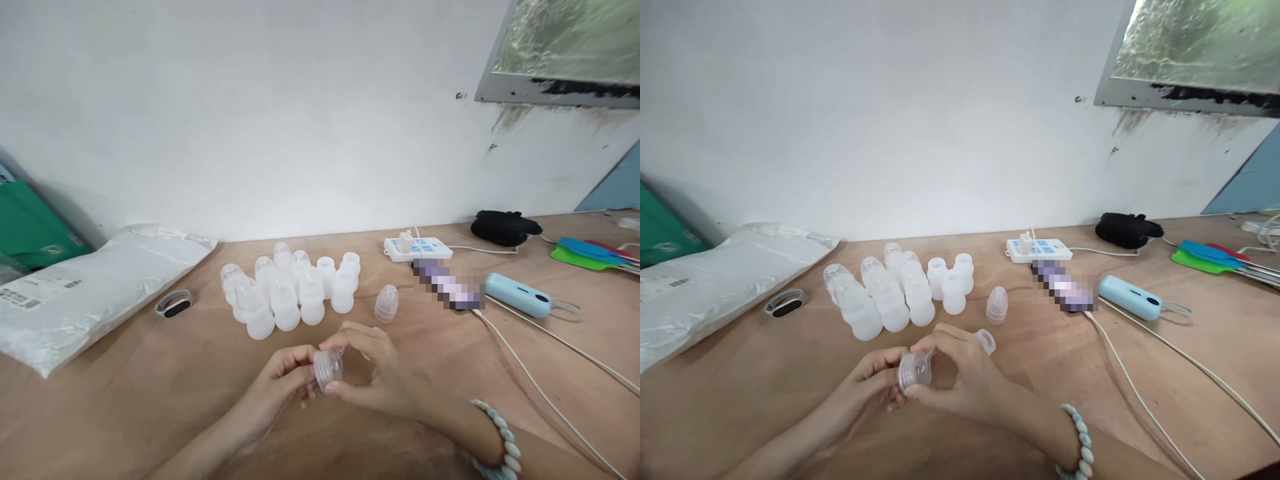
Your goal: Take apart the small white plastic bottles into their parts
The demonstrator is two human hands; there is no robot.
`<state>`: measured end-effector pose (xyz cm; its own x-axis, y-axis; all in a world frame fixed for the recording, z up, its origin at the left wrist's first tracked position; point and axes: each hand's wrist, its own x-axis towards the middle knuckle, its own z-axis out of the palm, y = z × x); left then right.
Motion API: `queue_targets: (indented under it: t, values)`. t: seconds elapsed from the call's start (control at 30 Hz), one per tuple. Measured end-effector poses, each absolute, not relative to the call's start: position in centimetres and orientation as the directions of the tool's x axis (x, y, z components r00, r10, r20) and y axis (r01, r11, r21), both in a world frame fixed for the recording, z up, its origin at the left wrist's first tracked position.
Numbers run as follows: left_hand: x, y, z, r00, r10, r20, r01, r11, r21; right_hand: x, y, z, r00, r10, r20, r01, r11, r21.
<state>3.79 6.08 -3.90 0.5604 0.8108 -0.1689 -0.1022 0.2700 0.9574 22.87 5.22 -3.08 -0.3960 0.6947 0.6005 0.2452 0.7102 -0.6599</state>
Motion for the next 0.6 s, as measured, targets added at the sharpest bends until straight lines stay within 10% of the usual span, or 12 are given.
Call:
queue_targets:
  t: [0.3, 0.43, 0.6]
  values:
    - [3.2, 6.8, -5.5, 0.508, 0.858, -0.077, 0.004, 0.087, 0.996, 24.5, 7.3, -2.8, -0.283, 0.918, 0.278, -0.119, 0.253, -0.960]
    - [3.3, 6.8, -4.8, 0.417, 0.908, 0.040, 0.028, -0.057, 0.998, 26.3, 8.1, -1.7, -0.169, 0.918, 0.358, 0.247, 0.391, -0.887]
    - [3.1, 6.7, -4.9, 0.287, 0.951, 0.117, 0.057, -0.139, 0.989, 27.6, 8.8, -1.9, -0.389, 0.815, 0.429, 0.705, 0.563, -0.431]
